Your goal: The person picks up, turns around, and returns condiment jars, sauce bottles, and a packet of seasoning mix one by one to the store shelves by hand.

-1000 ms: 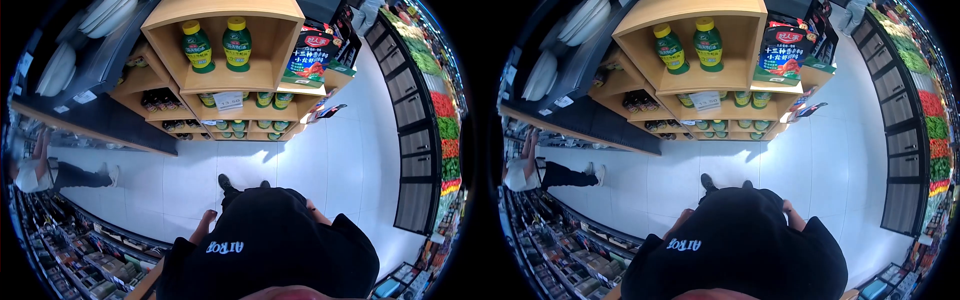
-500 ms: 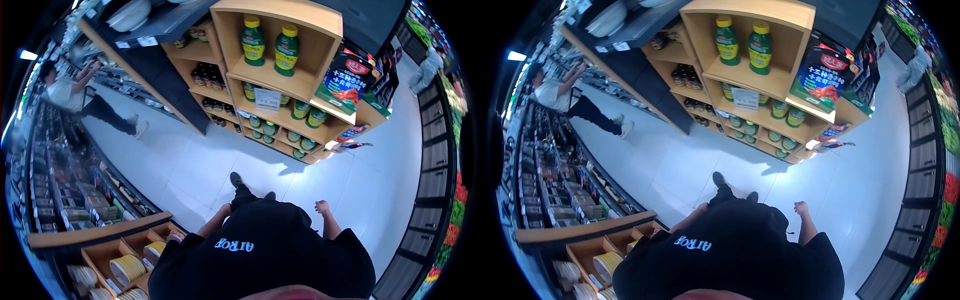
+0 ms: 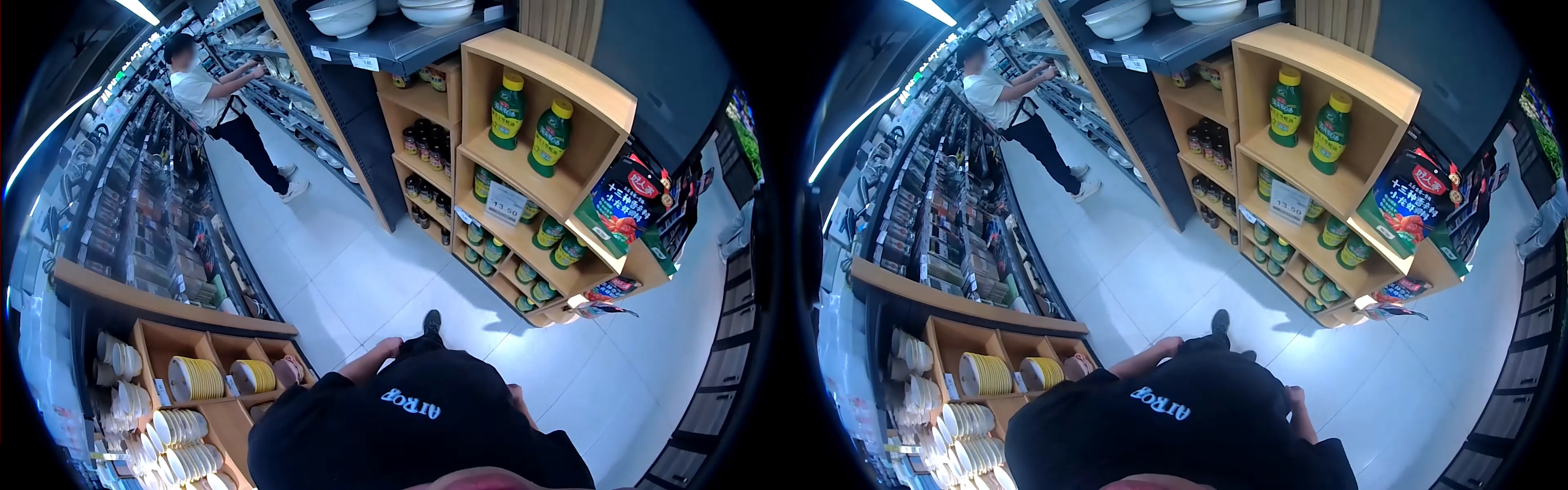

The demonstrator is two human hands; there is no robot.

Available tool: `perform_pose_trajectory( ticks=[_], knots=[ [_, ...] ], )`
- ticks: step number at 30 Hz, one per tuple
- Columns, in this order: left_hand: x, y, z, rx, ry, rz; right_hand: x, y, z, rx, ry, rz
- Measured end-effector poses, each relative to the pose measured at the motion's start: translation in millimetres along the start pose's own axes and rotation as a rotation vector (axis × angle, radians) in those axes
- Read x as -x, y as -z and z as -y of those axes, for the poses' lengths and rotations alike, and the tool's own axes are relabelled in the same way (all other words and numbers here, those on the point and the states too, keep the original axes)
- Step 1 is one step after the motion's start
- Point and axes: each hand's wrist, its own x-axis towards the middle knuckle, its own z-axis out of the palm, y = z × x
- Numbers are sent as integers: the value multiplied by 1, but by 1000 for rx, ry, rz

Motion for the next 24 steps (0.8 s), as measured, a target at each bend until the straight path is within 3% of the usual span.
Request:
perform_pose_trajectory(
  ticks=[1, 5, 8, 13, 24],
  knots=[
    [2, -5, 0, 24, 1, -6, -33, -43, -84, -46, -159, 51],
    [-5, -20, 17, 104, 51, -69, 34, -12, -30, 13, -303, 117],
    [7, 6, 3, 28, 54, 94, 71, -2, -9, -12, -398, 140],
    [-4, 26, -16, -46, 62, 66, 95, 0, 9, -267, -569, -7],
    [-32, 36, -23, -92, -2, 117, 100, 29, 65, -231, -523, -85]
  ],
)
